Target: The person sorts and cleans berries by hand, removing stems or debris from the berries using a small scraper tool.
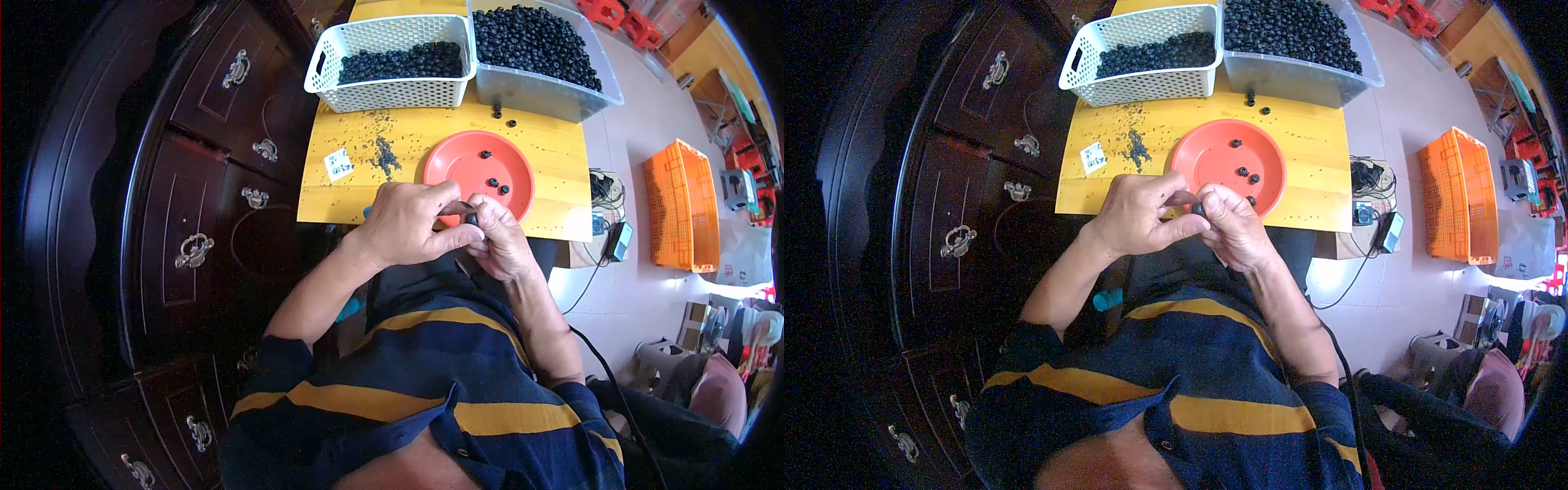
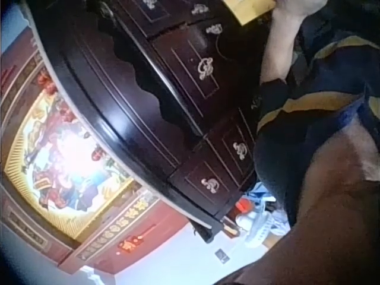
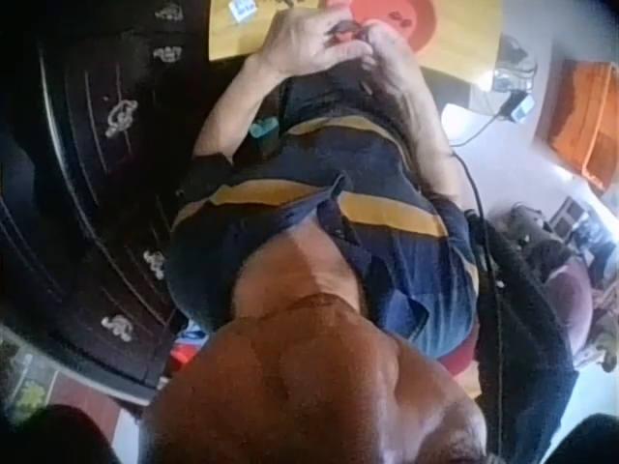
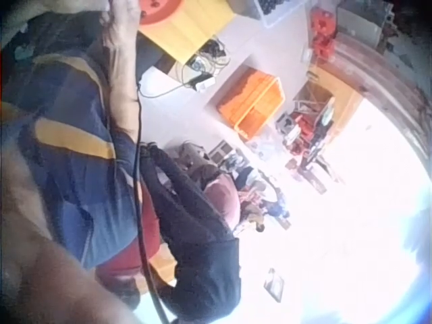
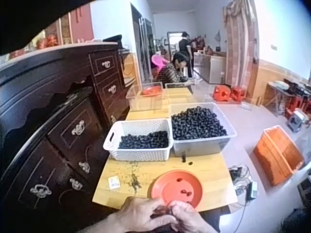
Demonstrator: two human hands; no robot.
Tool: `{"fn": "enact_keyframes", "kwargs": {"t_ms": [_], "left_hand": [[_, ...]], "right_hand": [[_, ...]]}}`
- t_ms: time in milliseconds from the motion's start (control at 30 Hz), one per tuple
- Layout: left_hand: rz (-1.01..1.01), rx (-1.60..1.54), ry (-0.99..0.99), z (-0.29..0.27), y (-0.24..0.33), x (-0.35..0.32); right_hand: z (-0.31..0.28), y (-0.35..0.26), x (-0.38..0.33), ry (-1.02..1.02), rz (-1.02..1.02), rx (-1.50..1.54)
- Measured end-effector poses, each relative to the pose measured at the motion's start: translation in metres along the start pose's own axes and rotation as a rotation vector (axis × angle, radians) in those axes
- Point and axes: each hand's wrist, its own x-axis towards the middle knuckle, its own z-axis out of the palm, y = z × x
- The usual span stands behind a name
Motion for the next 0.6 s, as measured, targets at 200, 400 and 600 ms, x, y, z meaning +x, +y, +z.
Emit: {"fn": "enact_keyframes", "kwargs": {"t_ms": [200,400,600], "left_hand": [[0.054,0.06,-0.035,0.0,0.0,0.003],[0.059,0.099,-0.034,0.003,0.0,0.0],[0.057,0.122,-0.031,0.008,-0.002,0.0]], "right_hand": [[-0.009,0.0,0.002,-0.024,-0.02,-0.074],[-0.005,-0.001,0.001,-0.022,-0.016,-0.078],[-0.005,0.0,-0.001,-0.063,-0.035,-0.03]]}}
